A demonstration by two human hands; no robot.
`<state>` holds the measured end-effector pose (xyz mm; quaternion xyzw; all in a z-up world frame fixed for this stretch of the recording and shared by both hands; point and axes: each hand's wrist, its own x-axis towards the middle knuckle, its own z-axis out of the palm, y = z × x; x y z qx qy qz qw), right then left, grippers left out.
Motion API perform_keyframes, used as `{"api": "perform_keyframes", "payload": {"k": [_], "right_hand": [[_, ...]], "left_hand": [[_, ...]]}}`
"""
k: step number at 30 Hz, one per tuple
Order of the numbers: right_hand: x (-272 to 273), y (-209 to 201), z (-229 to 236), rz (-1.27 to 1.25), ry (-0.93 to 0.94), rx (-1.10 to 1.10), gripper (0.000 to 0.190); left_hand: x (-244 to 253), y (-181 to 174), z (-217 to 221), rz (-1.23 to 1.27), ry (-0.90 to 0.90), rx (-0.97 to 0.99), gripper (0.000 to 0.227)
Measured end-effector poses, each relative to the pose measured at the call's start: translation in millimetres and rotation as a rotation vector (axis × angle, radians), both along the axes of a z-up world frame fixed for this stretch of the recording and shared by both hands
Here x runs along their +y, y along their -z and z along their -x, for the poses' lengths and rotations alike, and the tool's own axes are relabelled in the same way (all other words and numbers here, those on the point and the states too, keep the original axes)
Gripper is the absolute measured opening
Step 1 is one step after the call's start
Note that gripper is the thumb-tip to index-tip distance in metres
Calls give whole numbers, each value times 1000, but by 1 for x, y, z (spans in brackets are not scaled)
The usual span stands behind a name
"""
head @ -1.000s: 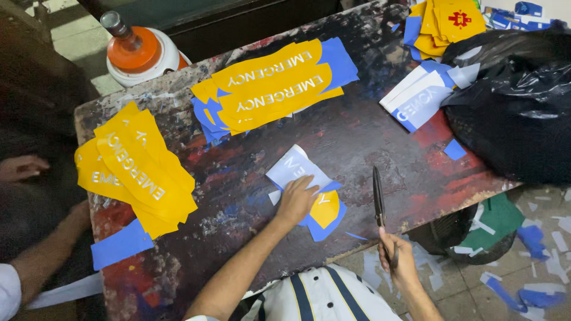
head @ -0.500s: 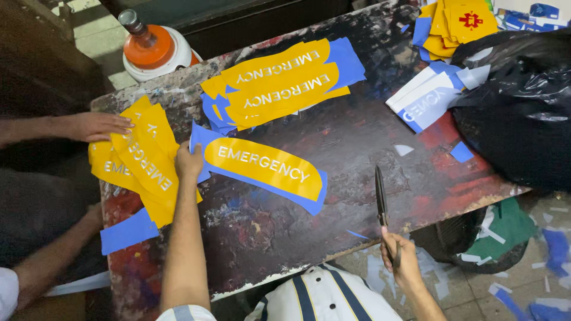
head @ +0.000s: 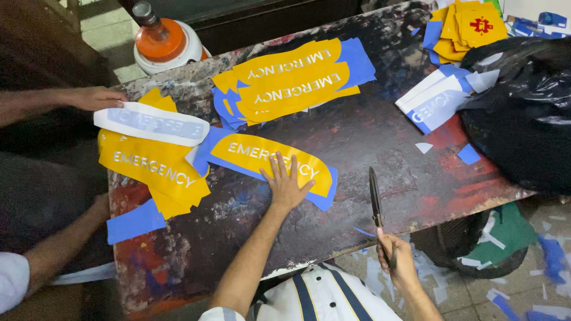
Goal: The person uses scissors to cut yellow 'EMERGENCY' stickers from blue backing sheets. They trim the edges of each sticker, flip the pieces, and stack the finished cutouts on the table.
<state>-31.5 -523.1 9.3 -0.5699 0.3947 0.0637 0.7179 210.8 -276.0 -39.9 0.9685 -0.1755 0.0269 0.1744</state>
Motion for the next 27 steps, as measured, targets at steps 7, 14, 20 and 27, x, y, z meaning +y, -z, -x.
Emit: {"api": "perform_keyframes", "payload": {"k": [7,14,20,27], "right_hand": [[-4,2,5,48,-5,-57,48],[-17,0,8,35,24,-85,46],[-21,1,21,11,53,-65,46],[-19,7,29,43,46,-41,50]], "left_hand": [[-85,22,27,185,-251,598,110],[-91,9,5,514,360,175,75],[1,-15,-4,36,645,36,70],[-27,18,21,68,20,-51,72]]}}
